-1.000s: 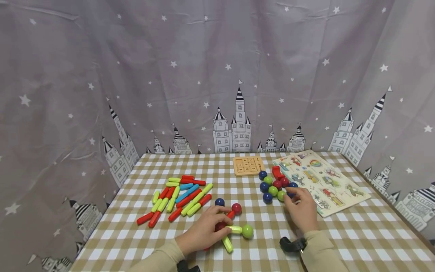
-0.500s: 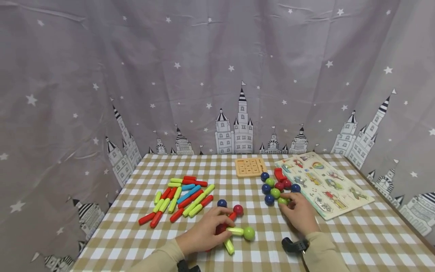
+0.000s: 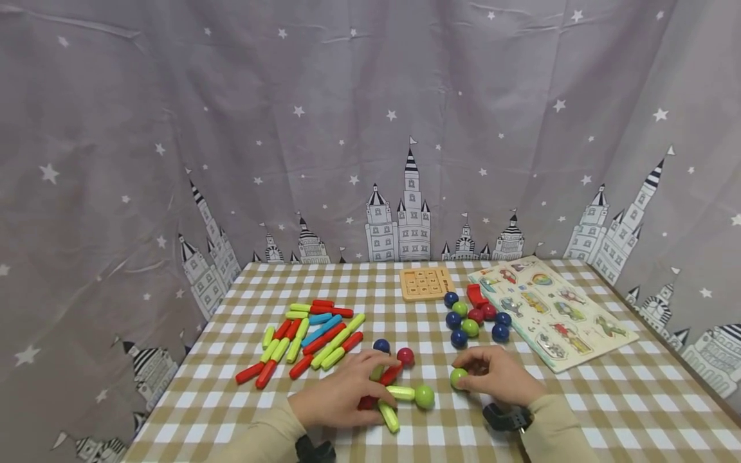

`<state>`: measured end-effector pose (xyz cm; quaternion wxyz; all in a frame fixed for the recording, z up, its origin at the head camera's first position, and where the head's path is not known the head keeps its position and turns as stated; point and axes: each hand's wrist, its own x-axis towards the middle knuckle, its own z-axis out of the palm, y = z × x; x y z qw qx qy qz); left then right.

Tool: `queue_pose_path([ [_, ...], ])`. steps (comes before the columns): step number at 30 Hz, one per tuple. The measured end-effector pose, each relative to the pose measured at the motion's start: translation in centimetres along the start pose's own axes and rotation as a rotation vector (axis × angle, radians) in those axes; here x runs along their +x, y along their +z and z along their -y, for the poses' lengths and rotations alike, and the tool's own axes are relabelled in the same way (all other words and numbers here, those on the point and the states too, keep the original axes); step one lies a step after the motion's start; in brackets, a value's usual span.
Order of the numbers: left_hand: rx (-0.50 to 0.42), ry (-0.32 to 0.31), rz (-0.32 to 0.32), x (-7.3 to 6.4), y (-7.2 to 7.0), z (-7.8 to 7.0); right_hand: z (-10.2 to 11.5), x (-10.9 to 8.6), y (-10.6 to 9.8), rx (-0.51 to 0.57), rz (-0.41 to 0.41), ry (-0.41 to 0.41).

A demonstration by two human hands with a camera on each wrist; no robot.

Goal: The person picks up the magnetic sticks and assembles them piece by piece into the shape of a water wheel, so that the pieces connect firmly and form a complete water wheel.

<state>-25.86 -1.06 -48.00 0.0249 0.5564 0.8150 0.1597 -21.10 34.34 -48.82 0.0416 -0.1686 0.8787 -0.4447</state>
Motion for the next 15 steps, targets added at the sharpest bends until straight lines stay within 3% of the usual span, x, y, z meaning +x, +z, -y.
queue_pose_path([
  [7, 0.070, 0.058, -0.092, 0.27, 0.23, 0.12, 0.14, -0.05, -0.17, 0.010, 0.015, 0.013],
  [11, 0.056, 0.050, -0.154, 0.31, 0.44, 0.38, -0.13, -0.07, -0.16, 0.048, 0.022, 0.002],
  [15, 0.067, 0.045, -0.172, 0.48, 0.65, 0.52, -0.26, -0.07, -0.19, 0.095, 0.026, -0.001],
])
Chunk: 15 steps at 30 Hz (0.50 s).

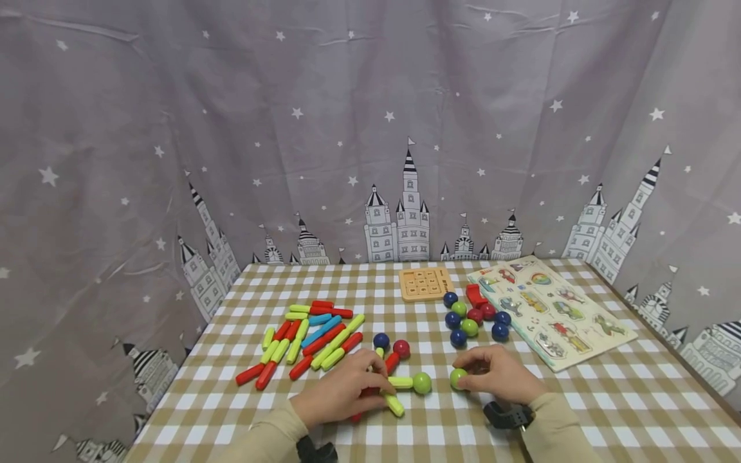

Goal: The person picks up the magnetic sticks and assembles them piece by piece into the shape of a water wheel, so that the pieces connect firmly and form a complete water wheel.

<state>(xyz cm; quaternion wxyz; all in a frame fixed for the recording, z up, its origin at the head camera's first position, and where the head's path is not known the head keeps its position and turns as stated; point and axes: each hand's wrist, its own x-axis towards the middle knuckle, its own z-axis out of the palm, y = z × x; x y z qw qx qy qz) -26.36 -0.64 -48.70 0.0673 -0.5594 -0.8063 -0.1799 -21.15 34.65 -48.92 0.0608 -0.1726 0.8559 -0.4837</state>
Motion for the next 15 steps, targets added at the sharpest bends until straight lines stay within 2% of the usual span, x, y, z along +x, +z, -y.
queue_pose_path([
  [5, 0.016, -0.009, -0.024, 0.1, 0.4, 0.1, 0.5, 0.2, 0.2, -0.002, 0.047, -0.010],
  [12, -0.041, -0.120, -0.095, 0.1, 1.1, -0.1, 1.7, 0.3, 2.2, 0.088, 0.183, -0.089],
  [15, -0.042, -0.144, -0.112, 0.2, 1.3, -0.1, 2.5, 0.7, 3.6, 0.093, 0.193, -0.089],
])
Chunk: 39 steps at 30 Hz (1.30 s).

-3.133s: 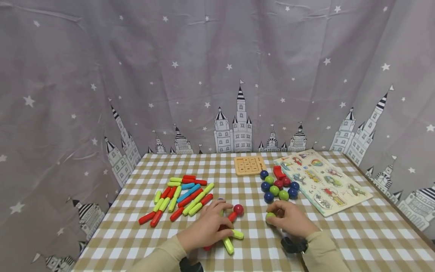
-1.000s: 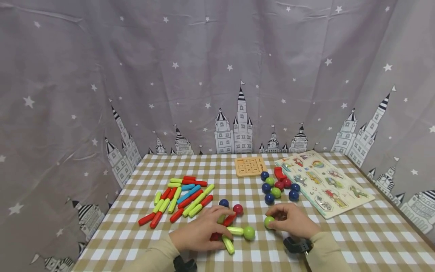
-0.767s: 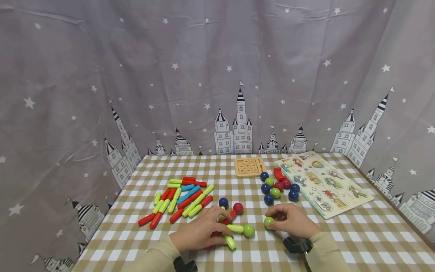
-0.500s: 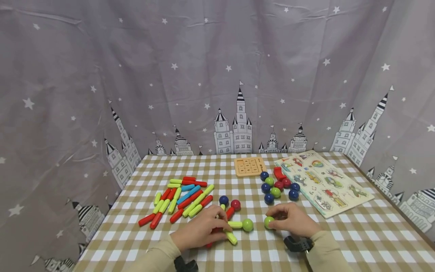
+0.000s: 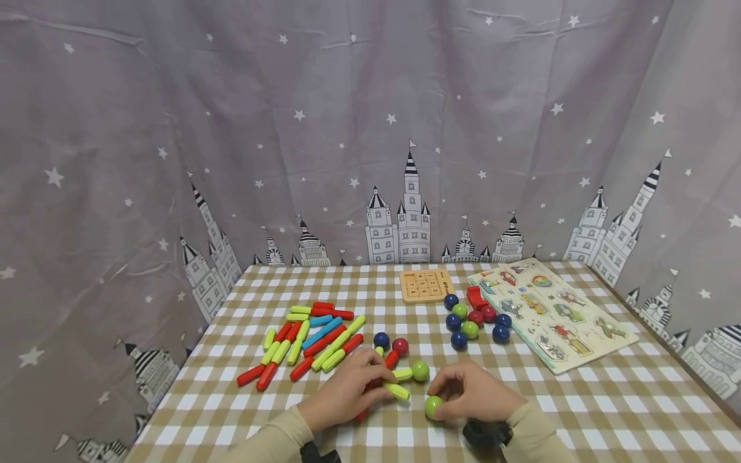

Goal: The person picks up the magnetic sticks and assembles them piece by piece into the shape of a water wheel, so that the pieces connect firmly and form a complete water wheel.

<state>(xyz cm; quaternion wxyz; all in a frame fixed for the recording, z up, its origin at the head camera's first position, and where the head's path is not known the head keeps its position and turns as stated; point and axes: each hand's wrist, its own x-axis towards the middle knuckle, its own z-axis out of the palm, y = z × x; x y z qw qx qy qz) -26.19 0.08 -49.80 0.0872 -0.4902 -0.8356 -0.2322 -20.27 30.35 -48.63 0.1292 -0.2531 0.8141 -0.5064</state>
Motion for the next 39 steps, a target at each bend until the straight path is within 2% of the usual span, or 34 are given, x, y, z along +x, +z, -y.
queue_pose_path([
  [4, -0.010, -0.016, -0.010, 0.1, 0.2, -0.2, 0.6, 0.7, 1.4, -0.014, -0.051, 0.039],
  [8, -0.027, -0.037, 0.003, 0.2, 0.3, -0.4, 0.8, 0.9, 2.1, 0.007, -0.083, 0.042],
  [12, -0.055, -0.053, 0.027, 0.2, 0.2, -0.5, 0.7, 0.9, 2.3, 0.015, -0.081, 0.028],
  [16, -0.134, -0.084, 0.074, 0.1, -0.8, 0.1, 0.1, 0.6, 1.6, -0.017, -0.111, 0.022],
  [19, -0.162, -0.099, 0.120, -0.1, -2.2, 1.4, -0.6, 0.2, 0.5, -0.032, -0.216, 0.040],
  [24, -0.156, -0.103, 0.217, -0.5, -3.7, 3.4, -2.0, -0.3, -1.6, 0.009, -0.476, 0.110],
  [26, -0.097, -0.085, 0.224, -0.5, -3.7, 3.5, -2.4, -0.4, -2.2, 0.024, -0.566, 0.120],
  [30, 0.124, -0.031, 0.176, -0.5, -3.2, 3.3, -2.6, -0.3, -2.4, 0.050, -0.675, 0.142],
  [33, 0.234, -0.011, 0.183, -0.5, -2.9, 3.3, -2.6, -0.3, -2.4, 0.047, -0.698, 0.152],
  [36, 0.275, 0.016, 0.207, -0.5, -2.7, 3.2, -2.6, -0.2, -2.3, 0.036, -0.694, 0.154],
  [39, 0.315, 0.035, 0.183, -0.5, -2.6, 3.1, -2.7, -0.1, -2.2, 0.023, -0.700, 0.163],
])
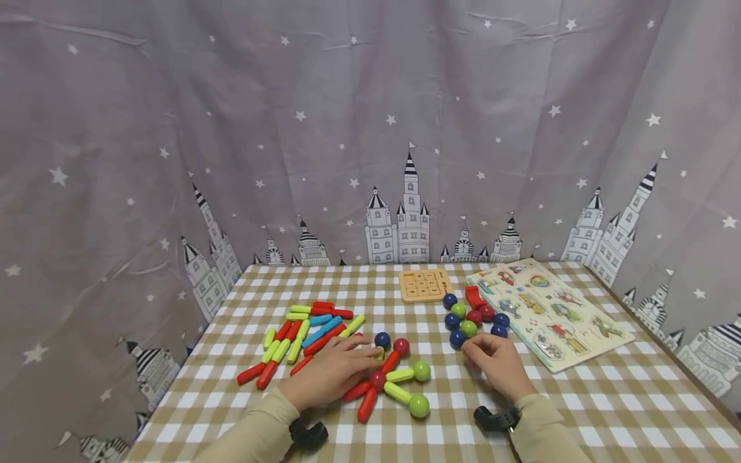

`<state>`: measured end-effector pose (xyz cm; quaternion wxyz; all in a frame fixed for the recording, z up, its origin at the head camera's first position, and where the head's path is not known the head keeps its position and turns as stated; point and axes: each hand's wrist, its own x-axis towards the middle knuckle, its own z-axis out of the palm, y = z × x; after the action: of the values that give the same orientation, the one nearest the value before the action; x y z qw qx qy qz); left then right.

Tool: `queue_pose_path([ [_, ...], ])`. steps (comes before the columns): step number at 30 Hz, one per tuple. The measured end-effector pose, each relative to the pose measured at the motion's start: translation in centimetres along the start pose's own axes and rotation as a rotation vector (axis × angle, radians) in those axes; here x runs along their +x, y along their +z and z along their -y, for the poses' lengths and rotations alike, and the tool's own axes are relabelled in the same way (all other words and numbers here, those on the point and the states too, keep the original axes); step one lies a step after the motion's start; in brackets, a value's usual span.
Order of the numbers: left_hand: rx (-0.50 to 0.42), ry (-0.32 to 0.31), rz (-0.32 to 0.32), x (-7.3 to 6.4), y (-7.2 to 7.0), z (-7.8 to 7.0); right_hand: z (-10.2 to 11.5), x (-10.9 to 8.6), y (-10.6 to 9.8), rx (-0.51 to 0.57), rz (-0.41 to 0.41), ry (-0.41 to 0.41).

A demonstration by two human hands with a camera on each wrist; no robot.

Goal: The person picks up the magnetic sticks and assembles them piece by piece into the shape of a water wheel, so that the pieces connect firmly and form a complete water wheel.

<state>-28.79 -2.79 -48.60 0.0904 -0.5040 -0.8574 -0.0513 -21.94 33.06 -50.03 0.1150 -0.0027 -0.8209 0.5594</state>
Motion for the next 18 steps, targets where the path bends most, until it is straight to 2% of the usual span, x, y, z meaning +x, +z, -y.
queue_pose_path([
  [3, 0.038, -0.008, -0.023, 0.0, -0.1, -0.2, -0.1, 0.0, 0.0, -0.062, -0.059, -0.010],
  [8, 0.031, -0.010, -0.004, -0.2, 0.0, -0.1, -0.8, 0.2, 0.0, -0.208, -0.170, -0.064],
  [12, 0.015, 0.007, -0.024, -0.2, -0.1, 0.2, -1.3, 0.4, 0.0, -0.260, -0.178, -0.102],
  [18, 0.062, 0.025, -0.069, 0.0, 0.1, 0.5, -1.1, 0.5, 0.0, -0.256, -0.150, -0.123],
])
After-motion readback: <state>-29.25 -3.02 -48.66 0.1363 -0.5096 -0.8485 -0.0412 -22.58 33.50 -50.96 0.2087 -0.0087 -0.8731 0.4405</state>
